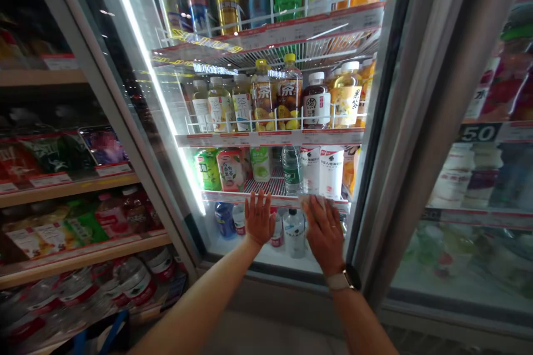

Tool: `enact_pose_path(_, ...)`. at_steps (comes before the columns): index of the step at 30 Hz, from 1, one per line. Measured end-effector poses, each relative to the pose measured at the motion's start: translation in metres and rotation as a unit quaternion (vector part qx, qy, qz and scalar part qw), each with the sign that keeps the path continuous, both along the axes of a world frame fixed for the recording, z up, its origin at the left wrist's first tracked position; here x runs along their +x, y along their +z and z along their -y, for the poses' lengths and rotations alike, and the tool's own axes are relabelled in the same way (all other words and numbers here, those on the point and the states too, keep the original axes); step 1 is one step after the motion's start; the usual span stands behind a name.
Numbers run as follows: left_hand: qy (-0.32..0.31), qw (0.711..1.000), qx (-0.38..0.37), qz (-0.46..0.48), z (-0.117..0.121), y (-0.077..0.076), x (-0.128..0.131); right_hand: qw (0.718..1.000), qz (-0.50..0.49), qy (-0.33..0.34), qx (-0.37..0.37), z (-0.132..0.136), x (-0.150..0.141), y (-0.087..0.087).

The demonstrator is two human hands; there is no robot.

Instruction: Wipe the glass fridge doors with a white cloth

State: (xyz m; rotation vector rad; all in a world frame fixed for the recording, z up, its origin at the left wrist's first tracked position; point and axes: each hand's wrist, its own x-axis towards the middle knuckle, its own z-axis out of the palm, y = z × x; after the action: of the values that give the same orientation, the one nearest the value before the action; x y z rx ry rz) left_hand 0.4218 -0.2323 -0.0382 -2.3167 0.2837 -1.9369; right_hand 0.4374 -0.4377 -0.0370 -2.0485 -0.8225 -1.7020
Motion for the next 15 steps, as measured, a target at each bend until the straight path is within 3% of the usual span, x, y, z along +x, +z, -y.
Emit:
enact_pose_path(4, 0.000, 1.000, -0.001, 0.004, 0.002, 0.002, -0.001, 0.993, 0.005, -0.027, 0.114, 0.018, 0.010, 0.013)
enact_pose_path(8, -0.001, 1.000, -0.001, 0.005, 0.003, 0.003, -0.001, 0.984, 0.011, -0.003, 0.177, 0.007, 0.008, 0.019)
enact_pose_path(11, -0.001, 1.000, -0.002, 0.005, 0.002, 0.002, -0.001, 0.986, -0.003, 0.036, 0.164, -0.017, 0.000, 0.014)
enact_pose_path(15, 0.012, 1.000, 0.000, -0.003, 0.001, -0.001, 0.001, 0.994, -0.040, 0.083, 0.062, -0.050, -0.012, -0.008)
